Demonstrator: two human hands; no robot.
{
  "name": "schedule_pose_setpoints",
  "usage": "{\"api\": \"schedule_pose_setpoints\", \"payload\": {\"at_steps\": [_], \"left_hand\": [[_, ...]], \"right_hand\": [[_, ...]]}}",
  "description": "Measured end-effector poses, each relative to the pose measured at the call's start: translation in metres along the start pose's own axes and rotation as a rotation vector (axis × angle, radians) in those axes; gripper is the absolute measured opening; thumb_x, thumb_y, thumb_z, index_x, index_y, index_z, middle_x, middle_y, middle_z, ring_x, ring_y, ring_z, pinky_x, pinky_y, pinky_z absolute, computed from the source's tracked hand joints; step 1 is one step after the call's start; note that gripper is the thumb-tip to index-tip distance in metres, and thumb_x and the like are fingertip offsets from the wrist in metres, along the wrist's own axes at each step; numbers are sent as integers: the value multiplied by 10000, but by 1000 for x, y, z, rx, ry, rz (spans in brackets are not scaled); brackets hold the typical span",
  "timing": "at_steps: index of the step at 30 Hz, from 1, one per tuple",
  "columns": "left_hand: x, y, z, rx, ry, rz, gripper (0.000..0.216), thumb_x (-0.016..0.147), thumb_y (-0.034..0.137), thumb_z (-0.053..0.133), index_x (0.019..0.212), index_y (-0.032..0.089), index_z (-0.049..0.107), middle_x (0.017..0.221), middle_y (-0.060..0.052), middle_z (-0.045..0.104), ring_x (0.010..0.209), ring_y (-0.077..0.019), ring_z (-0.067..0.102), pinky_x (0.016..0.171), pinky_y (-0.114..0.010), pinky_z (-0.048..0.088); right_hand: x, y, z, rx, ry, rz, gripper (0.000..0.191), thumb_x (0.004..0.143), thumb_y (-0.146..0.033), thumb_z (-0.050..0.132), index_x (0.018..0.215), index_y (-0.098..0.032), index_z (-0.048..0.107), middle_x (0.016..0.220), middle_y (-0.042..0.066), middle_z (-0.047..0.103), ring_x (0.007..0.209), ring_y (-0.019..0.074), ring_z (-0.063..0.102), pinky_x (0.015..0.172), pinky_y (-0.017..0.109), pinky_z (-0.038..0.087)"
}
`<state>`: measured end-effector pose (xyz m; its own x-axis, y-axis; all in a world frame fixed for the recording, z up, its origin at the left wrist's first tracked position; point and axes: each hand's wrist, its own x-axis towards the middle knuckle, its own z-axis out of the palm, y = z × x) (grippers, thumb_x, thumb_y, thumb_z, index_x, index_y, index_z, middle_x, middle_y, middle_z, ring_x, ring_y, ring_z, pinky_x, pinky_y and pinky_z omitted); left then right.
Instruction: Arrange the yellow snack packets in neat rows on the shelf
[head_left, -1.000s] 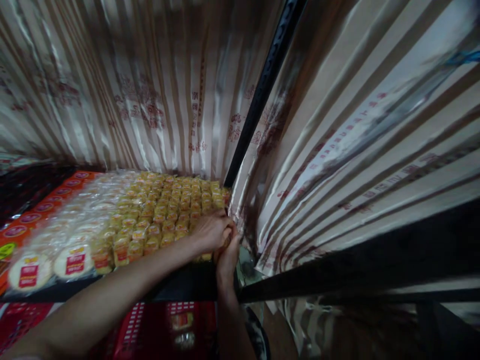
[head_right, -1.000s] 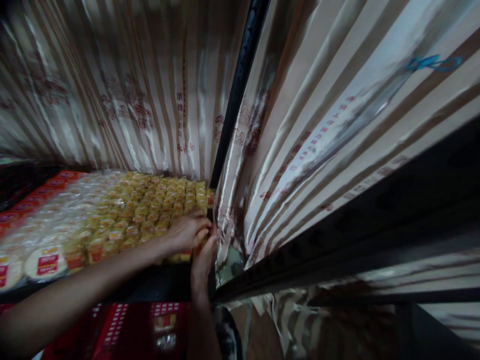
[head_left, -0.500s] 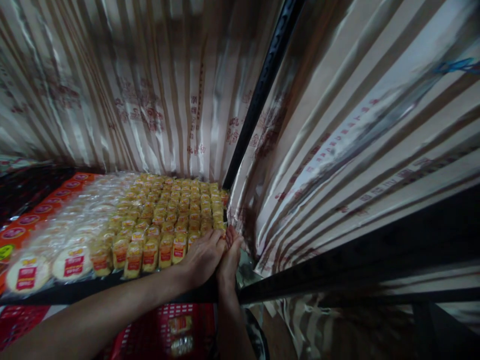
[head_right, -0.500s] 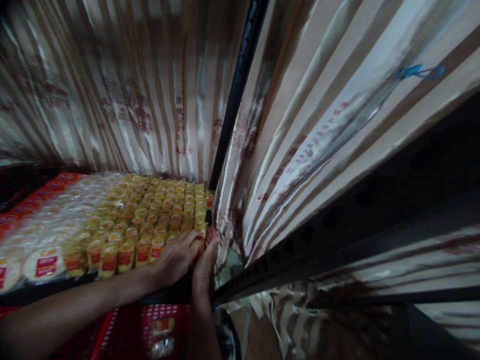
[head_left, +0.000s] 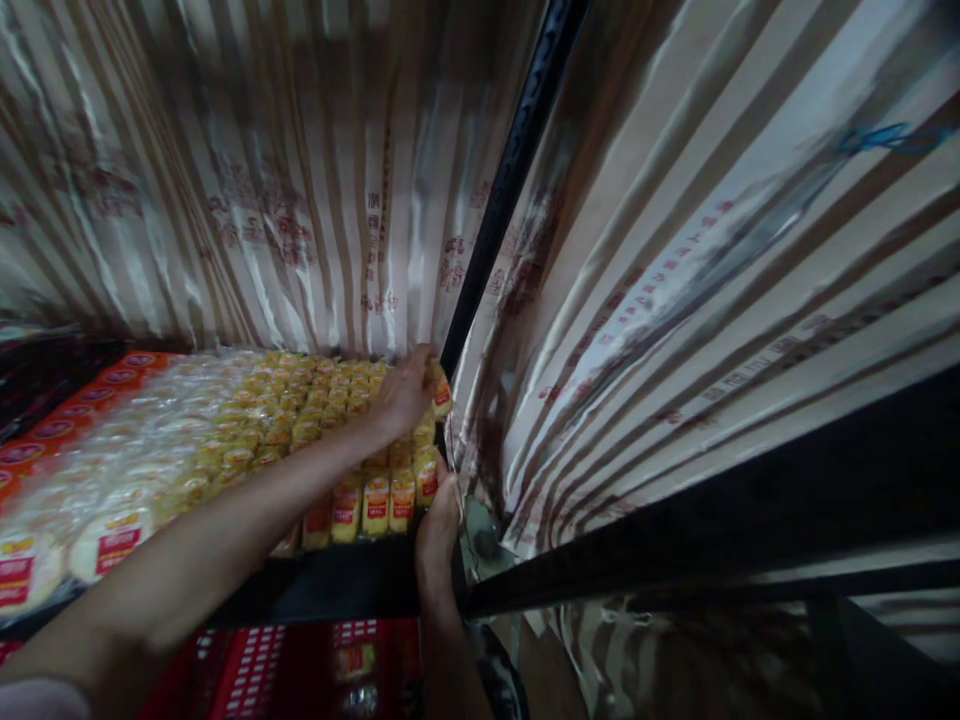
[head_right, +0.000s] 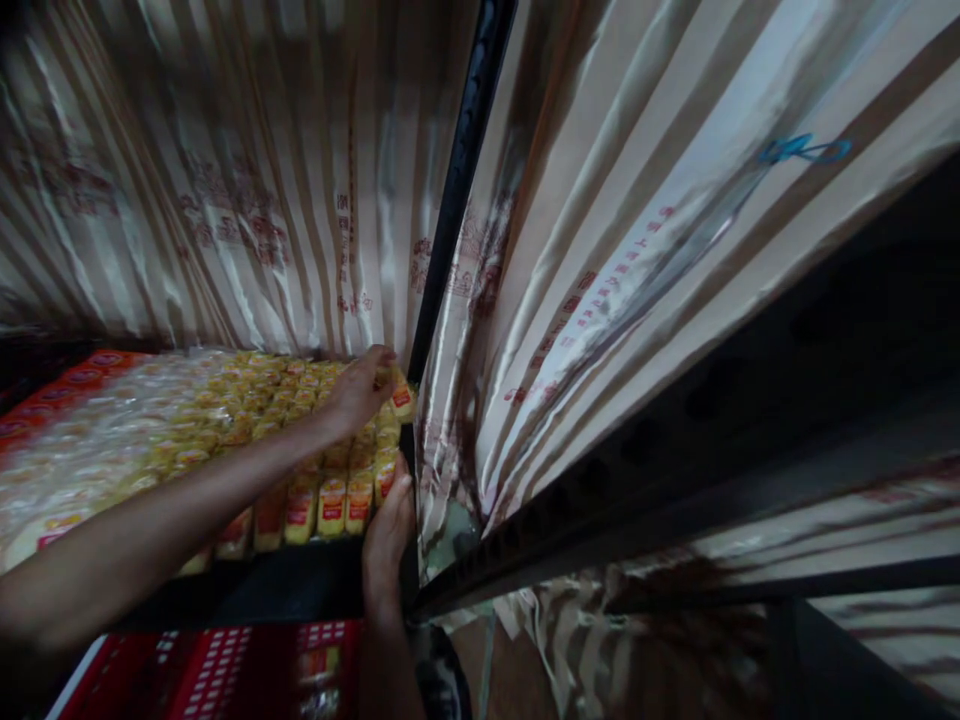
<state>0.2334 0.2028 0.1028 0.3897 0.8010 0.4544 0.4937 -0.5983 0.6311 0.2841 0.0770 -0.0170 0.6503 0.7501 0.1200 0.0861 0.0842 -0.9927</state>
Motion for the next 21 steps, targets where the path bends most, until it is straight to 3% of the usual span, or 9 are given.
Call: {"api": "schedule_pose_setpoints", "payload": {"at_steps": [7,17,21], "left_hand": [[29,-3,37,146,-198,63,410,792,88,506,1184,162,410,1144,-92,598,1033,-195,592,897,-341,468],[26,-21,49,413,-415,185,307,802,84,478,1082,163,576,1066,-87,626,949,-186,616,808,-281,488],[24,-21,57,464,-472,240,200,801,71,475,891,136,641,934,-88,656,910,-180,606,823,-277,470]], "right_hand": [[1,4,-2,-102,-16,-71,606,944,-505,167,1253,-137,535,1258,127,563,1204,200,489,1034,381,364],[0,8,1,-136,-9,-167,555,957,-460,168,1284,-169,509,1254,116,567,1190,206,498,998,390,399],[0,7,1,-142,1,-165,552,955,-462,183,1281,-163,515,1245,121,573,1190,213,499,997,395,400]]}}
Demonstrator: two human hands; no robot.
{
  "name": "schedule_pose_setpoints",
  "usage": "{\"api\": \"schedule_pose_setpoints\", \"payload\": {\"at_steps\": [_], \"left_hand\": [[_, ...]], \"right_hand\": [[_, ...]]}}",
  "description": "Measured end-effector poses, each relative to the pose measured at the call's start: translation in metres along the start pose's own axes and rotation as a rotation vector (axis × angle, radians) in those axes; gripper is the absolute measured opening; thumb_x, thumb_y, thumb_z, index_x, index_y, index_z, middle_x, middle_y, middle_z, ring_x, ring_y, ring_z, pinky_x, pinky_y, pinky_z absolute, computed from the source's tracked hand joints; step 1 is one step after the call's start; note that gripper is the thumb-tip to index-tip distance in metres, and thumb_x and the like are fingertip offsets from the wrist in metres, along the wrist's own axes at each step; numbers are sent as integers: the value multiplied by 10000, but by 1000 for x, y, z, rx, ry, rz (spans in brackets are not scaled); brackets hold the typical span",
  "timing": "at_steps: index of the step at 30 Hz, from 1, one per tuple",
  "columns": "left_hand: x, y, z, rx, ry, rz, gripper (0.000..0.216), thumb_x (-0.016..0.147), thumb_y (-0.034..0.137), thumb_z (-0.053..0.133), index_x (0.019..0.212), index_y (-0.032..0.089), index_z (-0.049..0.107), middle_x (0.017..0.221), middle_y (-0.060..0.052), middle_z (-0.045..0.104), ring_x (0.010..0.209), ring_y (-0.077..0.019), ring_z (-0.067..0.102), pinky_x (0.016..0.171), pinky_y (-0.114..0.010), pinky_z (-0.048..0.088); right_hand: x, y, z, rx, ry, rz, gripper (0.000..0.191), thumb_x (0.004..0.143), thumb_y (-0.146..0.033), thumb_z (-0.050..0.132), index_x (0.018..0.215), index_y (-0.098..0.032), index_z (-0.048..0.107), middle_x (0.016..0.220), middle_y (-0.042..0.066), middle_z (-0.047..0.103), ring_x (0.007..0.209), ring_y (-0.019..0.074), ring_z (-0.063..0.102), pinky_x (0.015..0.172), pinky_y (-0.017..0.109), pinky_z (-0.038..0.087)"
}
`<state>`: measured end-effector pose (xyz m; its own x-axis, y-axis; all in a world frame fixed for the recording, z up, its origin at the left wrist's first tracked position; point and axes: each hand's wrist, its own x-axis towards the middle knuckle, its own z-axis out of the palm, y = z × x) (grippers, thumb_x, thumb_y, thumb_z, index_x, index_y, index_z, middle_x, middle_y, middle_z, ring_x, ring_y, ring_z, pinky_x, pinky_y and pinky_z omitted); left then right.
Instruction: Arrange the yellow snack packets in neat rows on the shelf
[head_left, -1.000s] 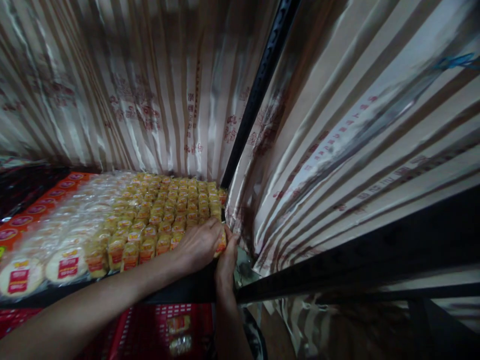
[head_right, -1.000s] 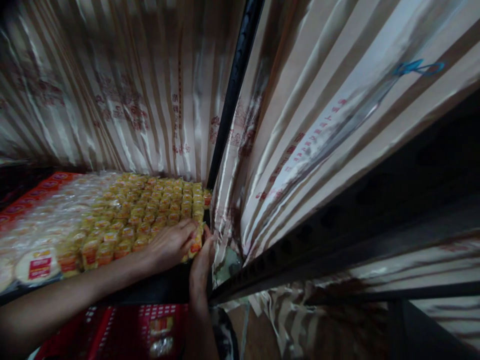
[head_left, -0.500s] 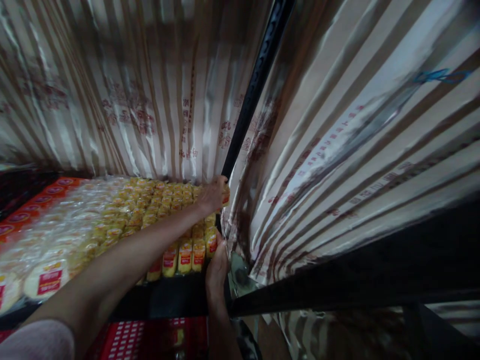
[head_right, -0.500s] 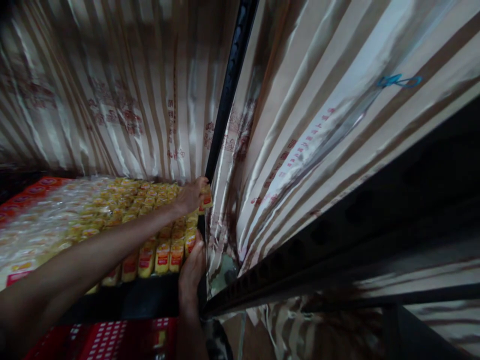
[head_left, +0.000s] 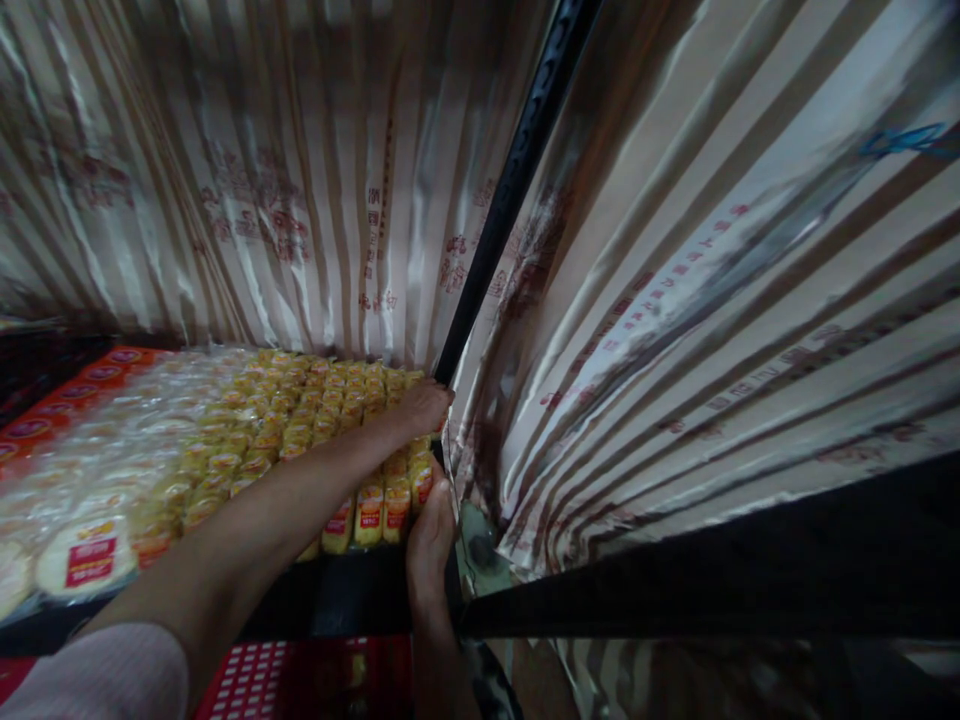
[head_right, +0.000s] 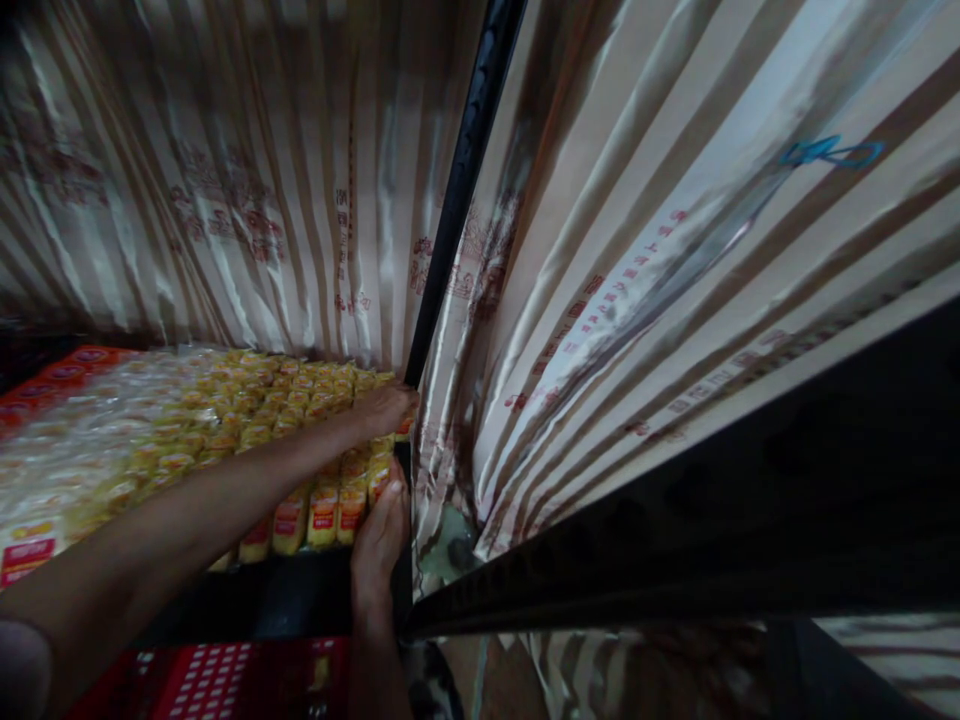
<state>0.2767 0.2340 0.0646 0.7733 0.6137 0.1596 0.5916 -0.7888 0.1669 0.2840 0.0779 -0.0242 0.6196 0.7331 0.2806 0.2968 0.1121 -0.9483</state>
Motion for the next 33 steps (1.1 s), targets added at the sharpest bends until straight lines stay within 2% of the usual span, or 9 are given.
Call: {"api": "schedule_pose_setpoints", "payload": {"at_steps": [7,15,21,24,28,30,33], "left_hand": [[2,5,14,8,64,-41,221,842,84,422,906,98,633,913,-125,615,938,-209,554,864,-331,444],[-5,7,13,13,116,-88,251,846,58,394,958,101,615,1001,-119,576,1009,-204,499,913,-316,419],[-22,4,10,-98,265,-61,242,839,72,421,970,116,620,1065,-106,566,1071,-196,473,945,-305,416],[-56,10,1,-168,319,-84,252,848,91,420,990,147,621,1121,-89,557,1097,-191,466,970,-326,411],[-133,22,-16,-225,416,-130,215,863,149,446,965,186,631,1147,-68,551,1120,-194,463,991,-334,405],[-179,23,-18,-228,535,-238,199,878,192,450,950,213,634,1106,-63,565,1084,-193,484,957,-333,430],[-248,12,-12,-126,708,-543,203,884,216,455,1004,223,618,1046,-71,562,1011,-201,509,890,-357,462]], "right_hand": [[0,1,0,-23,9,-8,565,948,-473,186,1273,-148,514,1261,139,554,1186,221,498,1005,409,383],[3,3,3,-81,31,39,585,933,-486,197,1311,-113,445,1327,173,479,1247,235,424,1049,426,312],[1,-2,5,-103,37,2,556,939,-453,211,1334,-112,404,1366,172,431,1276,236,386,1069,443,280],[1,-4,5,-152,49,-70,548,942,-435,216,1325,-93,408,1352,182,443,1271,239,388,1066,450,279],[2,-8,3,-218,67,-180,526,945,-401,231,1305,-66,419,1311,201,469,1242,248,417,1042,463,311],[1,-11,3,-260,102,-273,498,944,-384,257,1276,-64,447,1287,210,479,1237,258,418,1035,484,315],[-3,-16,4,-305,136,-460,446,939,-344,302,1250,-75,476,1303,219,461,1255,276,399,1024,519,316]]}}
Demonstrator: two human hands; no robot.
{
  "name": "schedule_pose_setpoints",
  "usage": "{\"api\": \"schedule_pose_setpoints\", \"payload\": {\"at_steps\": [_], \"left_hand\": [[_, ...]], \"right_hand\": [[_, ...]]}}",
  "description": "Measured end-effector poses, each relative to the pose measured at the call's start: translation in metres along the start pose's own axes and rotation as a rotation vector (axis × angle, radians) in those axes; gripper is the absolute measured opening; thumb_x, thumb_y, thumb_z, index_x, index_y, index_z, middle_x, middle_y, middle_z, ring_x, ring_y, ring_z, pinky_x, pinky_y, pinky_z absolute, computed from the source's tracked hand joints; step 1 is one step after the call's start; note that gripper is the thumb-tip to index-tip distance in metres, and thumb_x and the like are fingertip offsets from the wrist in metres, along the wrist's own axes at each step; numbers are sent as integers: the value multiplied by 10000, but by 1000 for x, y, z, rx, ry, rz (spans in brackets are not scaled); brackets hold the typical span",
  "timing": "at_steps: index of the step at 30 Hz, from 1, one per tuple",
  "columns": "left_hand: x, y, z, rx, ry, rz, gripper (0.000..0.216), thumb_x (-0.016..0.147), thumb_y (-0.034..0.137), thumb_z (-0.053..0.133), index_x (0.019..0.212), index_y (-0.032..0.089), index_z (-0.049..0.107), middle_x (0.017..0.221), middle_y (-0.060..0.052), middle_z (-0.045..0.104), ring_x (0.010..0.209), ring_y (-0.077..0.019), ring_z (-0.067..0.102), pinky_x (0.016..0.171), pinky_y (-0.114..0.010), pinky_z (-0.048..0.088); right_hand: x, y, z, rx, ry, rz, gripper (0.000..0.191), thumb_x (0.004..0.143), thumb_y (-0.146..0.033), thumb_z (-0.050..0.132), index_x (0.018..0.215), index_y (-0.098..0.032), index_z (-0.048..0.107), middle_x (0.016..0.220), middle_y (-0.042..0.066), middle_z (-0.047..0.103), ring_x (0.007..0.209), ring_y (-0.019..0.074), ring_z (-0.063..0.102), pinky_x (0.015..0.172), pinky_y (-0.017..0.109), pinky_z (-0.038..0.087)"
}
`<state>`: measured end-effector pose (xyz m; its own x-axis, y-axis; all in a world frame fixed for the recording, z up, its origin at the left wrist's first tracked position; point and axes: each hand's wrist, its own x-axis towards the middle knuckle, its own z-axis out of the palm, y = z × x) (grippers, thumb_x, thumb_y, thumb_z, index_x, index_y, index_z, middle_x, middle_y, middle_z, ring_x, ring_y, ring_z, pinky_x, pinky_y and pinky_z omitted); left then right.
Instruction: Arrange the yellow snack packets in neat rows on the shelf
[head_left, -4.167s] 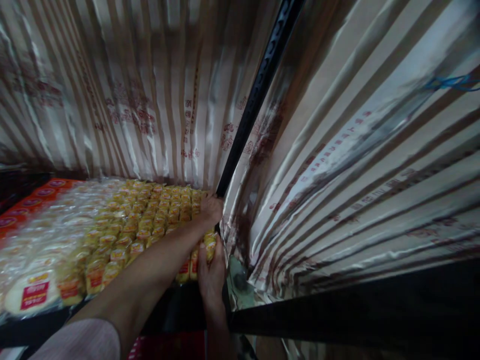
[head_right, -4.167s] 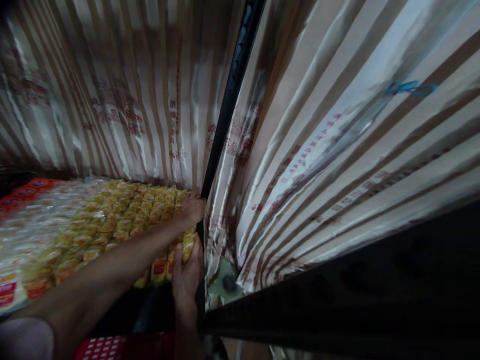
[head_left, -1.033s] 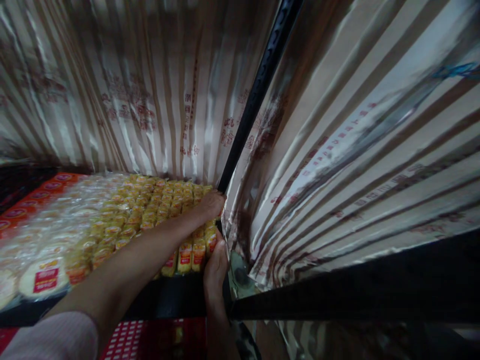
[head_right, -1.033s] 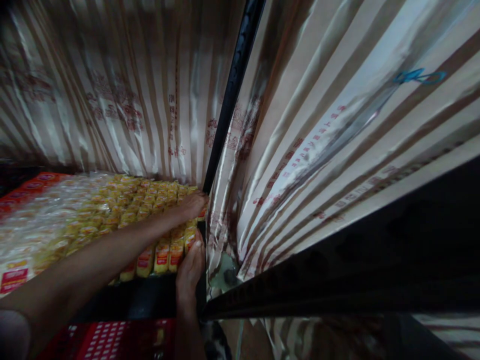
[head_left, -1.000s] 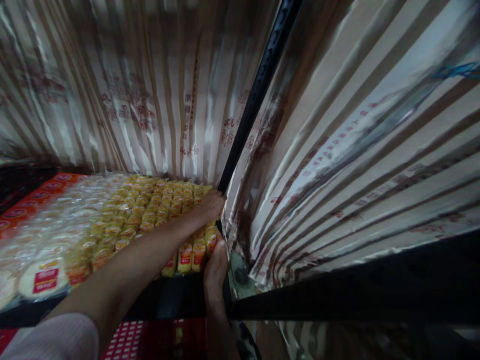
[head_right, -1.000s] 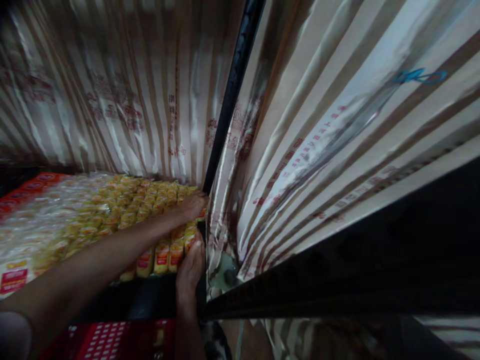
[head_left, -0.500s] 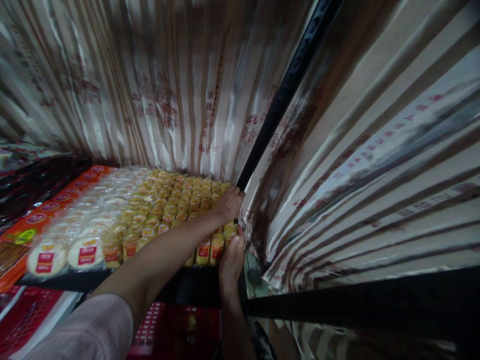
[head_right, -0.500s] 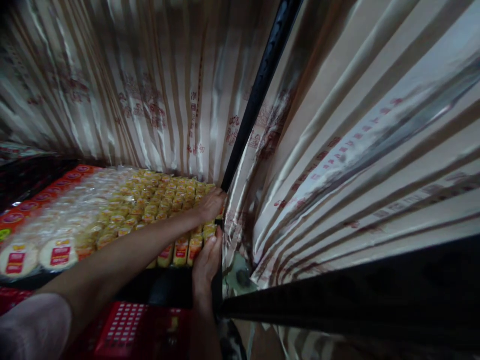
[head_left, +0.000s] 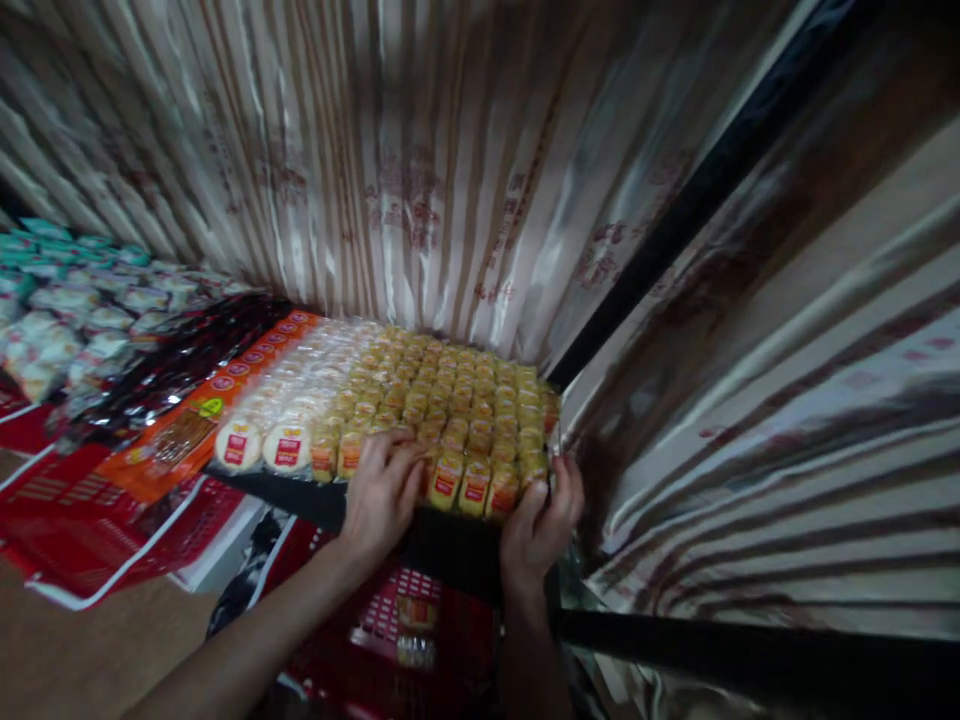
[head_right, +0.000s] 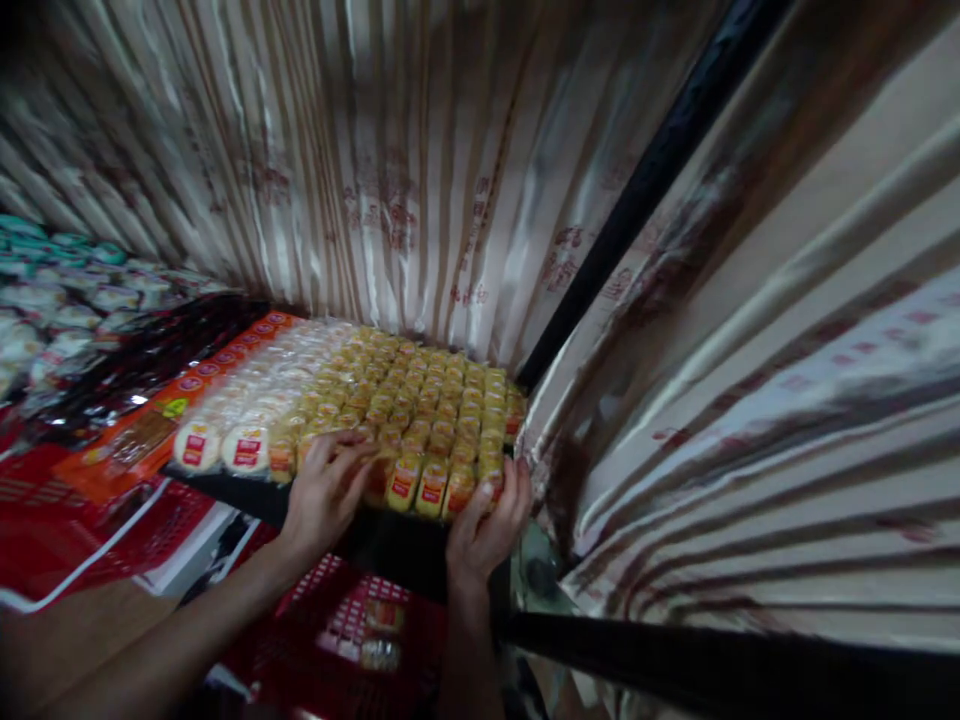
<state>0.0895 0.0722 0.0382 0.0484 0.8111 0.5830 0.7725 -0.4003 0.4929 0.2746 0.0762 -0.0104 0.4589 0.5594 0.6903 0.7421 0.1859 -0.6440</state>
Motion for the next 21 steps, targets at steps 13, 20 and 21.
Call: {"api": "schedule_pose_setpoints", "payload": {"at_steps": [13,20,21], "left_hand": [[-45,-69,-19,205,227,-369,338,859,289,495,1183,212,553,1024,-76,480,984,-214,532,872,-371,485],[-55,-51,3,204,-18,-271,450,887,299,443,1325,203,401,1069,-90,541,997,-215,558,801,-324,511],[-56,-50,6,215,-13,-281,481,885,299,442,1346,182,366,1055,-98,553,1002,-227,555,810,-342,507]], "right_hand": [[-34,-35,20,100,-171,-451,338,864,-162,458,1197,-170,511,1194,151,570,1172,251,511,943,491,449],[-67,-53,39,249,-539,-535,410,873,-124,393,1262,-219,483,1235,106,574,1170,199,529,955,445,481],[-67,-53,39,251,-551,-523,418,875,-119,385,1271,-215,477,1229,105,580,1171,194,528,961,440,478]]}}
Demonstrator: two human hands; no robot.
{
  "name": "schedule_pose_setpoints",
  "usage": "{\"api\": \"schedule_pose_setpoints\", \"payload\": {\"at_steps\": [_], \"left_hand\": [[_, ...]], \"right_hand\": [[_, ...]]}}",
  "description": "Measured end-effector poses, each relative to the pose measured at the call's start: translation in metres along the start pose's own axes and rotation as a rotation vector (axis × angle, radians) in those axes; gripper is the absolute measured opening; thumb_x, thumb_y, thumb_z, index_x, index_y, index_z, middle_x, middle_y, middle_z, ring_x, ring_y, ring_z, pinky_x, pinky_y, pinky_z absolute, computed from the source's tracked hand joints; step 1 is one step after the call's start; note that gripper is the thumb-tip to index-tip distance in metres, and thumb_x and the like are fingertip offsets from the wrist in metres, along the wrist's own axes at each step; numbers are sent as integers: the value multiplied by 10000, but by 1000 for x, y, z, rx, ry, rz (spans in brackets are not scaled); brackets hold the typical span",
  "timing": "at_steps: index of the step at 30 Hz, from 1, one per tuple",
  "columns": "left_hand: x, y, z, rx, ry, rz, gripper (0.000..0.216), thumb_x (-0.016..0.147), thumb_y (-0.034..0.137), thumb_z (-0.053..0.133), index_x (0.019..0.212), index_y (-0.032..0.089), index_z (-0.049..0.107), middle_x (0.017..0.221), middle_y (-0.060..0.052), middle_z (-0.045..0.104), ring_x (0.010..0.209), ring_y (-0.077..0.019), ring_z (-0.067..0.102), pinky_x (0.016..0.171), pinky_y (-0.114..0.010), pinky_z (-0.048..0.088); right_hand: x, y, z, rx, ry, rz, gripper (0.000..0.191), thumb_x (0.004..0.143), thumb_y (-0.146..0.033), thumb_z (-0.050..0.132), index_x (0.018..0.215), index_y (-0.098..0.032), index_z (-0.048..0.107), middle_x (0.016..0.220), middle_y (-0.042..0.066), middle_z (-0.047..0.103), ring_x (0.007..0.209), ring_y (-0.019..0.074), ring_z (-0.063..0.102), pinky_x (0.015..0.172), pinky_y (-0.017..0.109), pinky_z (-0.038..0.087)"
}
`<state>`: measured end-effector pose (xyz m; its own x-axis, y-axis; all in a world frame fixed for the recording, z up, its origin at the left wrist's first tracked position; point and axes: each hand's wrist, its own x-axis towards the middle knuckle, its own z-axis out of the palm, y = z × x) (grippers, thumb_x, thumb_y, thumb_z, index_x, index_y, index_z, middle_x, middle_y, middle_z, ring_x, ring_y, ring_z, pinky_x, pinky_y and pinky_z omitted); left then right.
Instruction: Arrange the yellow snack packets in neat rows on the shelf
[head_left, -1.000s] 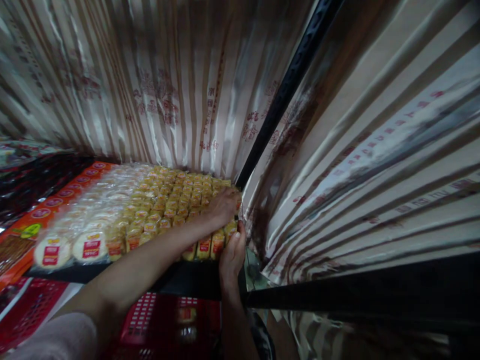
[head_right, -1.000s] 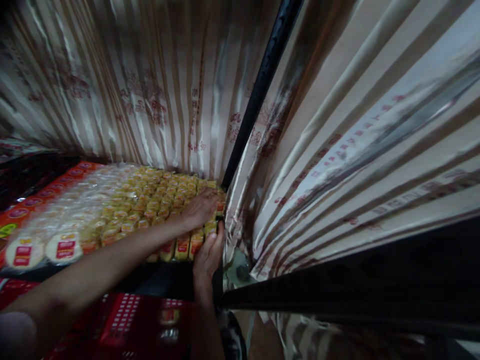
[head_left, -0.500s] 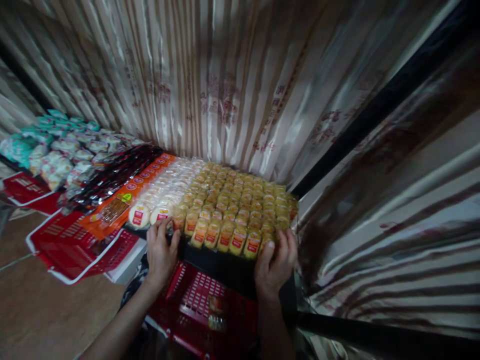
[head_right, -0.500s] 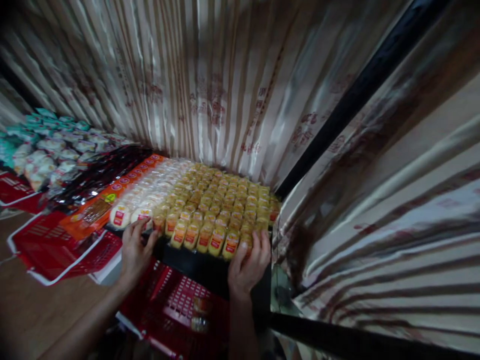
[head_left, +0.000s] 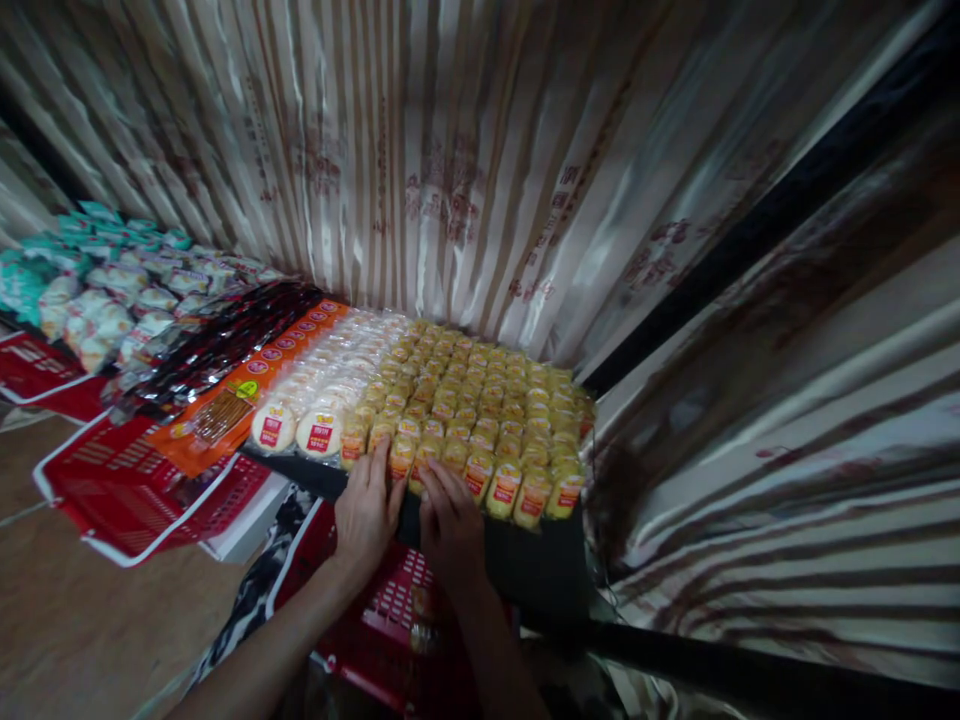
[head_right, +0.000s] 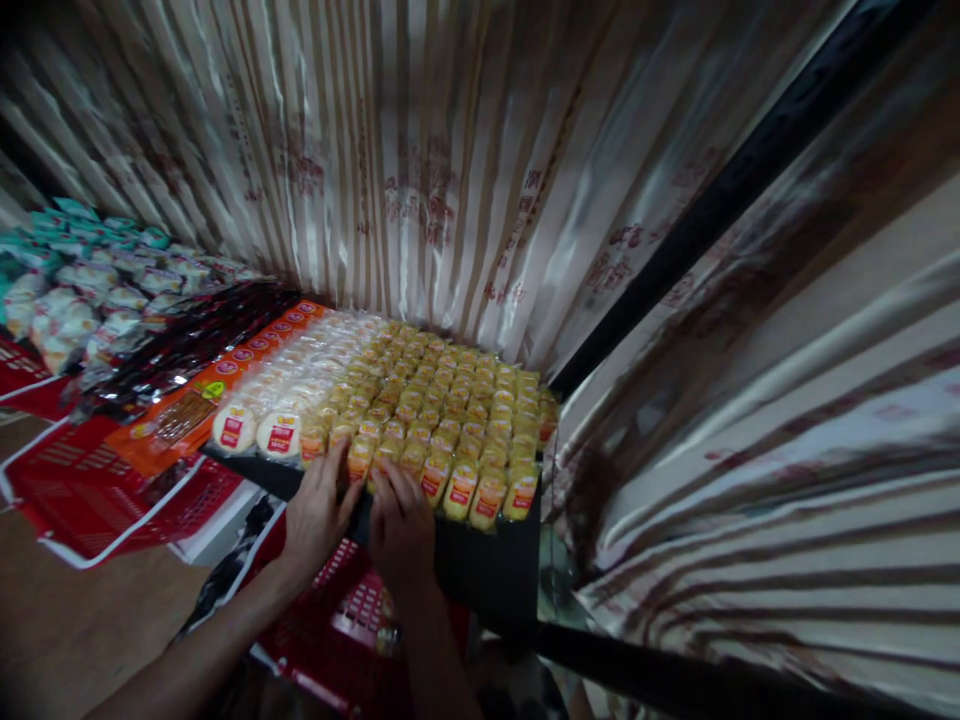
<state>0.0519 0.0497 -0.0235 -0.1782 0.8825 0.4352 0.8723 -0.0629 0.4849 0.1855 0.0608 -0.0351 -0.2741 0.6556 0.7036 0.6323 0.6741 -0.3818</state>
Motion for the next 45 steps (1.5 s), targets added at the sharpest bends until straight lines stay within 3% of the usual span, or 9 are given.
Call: {"api": "schedule_pose_setpoints", "payload": {"at_steps": [3,10,14,19,23,28,33,39,45], "left_hand": [[-1,1,6,-31,40,-12,511,870,288,459,1344,134,348,1009,-109,571,976,-242,552,838,-388,493],[-5,8,-4,-173,140,-24,218,837,296,493,1027,200,542,968,-73,530,926,-226,558,824,-386,501],[0,31,-14,-304,166,-18,202,823,328,524,990,215,521,956,-53,545,895,-208,571,808,-368,504],[21,84,-2,-523,-13,-40,328,791,310,539,1091,191,479,961,-56,585,792,-173,599,690,-310,525],[40,132,25,-646,-180,141,407,766,175,510,1172,183,473,1111,-88,585,1038,-195,558,893,-339,475],[62,180,40,-687,-363,236,388,769,156,538,1152,214,519,1098,-60,607,1008,-187,569,909,-336,468],[87,208,57,-673,-409,273,412,764,133,542,1163,231,509,1101,-34,601,952,-166,575,867,-306,478],[110,223,91,-564,-499,245,393,759,125,547,1143,204,518,965,-28,622,843,-158,583,789,-292,472],[124,229,107,-489,-549,324,365,774,149,541,1135,194,504,970,-29,624,853,-144,580,806,-281,455]], "right_hand": [[2,0,-3,18,-11,7,435,876,-100,374,1289,-201,466,1227,106,584,1182,182,518,979,425,468],[2,-4,-5,93,-59,9,449,892,-124,368,1330,-195,443,1236,94,587,1178,159,525,969,345,484],[1,-5,-13,86,48,16,480,891,-144,386,1366,-209,385,1275,99,553,1203,179,505,974,362,481],[3,10,-37,-61,283,99,494,902,-171,382,1388,-225,313,1270,121,543,1208,220,497,949,437,476],[0,32,-61,-189,458,286,443,910,-218,394,1351,-202,360,1252,136,539,1192,228,495,934,457,467],[-5,55,-79,-263,596,474,427,926,-284,348,1324,-138,396,1289,180,488,1238,250,434,1003,510,376],[-5,64,-83,-242,575,687,490,931,-296,285,1380,-107,332,1385,188,403,1317,245,341,1058,488,310],[-7,76,-77,-264,486,695,506,913,-249,242,1369,-59,350,1393,188,400,1330,228,322,1085,472,277],[-10,77,-72,-301,382,700,475,895,-206,260,1305,-45,438,1296,195,505,1255,229,423,1044,455,345]]}}
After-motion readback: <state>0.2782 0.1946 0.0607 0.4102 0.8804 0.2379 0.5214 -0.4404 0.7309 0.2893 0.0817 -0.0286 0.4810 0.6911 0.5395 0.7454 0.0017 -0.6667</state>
